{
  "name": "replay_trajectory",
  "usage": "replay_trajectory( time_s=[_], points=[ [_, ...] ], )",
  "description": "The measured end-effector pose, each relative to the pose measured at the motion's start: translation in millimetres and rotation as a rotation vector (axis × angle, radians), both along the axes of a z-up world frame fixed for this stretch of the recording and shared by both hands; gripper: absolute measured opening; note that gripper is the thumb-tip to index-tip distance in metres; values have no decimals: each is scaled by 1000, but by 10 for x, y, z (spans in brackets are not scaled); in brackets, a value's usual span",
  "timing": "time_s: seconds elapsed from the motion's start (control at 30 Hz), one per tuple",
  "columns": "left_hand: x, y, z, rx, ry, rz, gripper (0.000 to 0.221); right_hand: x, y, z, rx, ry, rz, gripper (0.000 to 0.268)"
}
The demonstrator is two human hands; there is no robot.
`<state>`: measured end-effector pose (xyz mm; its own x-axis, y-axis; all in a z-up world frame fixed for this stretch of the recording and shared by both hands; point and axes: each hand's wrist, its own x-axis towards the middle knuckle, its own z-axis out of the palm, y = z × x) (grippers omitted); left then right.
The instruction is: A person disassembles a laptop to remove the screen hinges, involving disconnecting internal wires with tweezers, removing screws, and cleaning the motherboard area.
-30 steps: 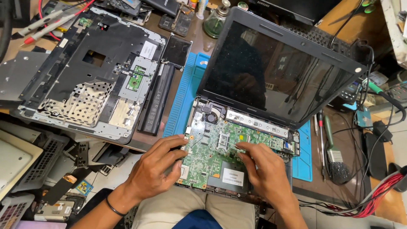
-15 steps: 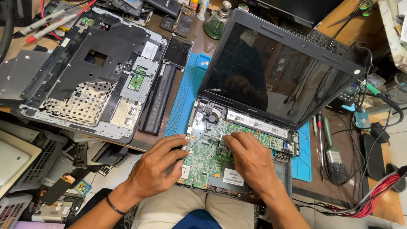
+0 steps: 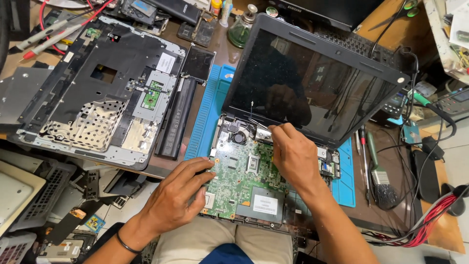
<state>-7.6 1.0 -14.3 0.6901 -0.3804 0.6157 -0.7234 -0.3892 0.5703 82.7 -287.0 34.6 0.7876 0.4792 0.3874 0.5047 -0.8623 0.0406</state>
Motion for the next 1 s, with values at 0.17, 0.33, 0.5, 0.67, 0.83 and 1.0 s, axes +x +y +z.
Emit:
replay_trajectory(
  time_s=[0.17,0.33,0.5,0.67,0.83,1.0],
  points=[
    [49,-44,129,58,22,39,44,-28,-64,-89,59,-4,-7,13],
    [294,-201,266,87,1,142,33,-46,-90,-136,89,5,-27,12],
    [748,-424,282,402,-169,170,25,-41,-100,-101,140,30,-44,25],
    [911,-505,202,540,-213,187,28,-48,-98,-46,167,-10,-22,23],
    [983,-517,152,573,-230,196,25,-50,-140,-10,210,41,-25,22],
    [1085,-554,100,466,14,176,24,-45,-259,106,235,122,-25,18]
  ],
)
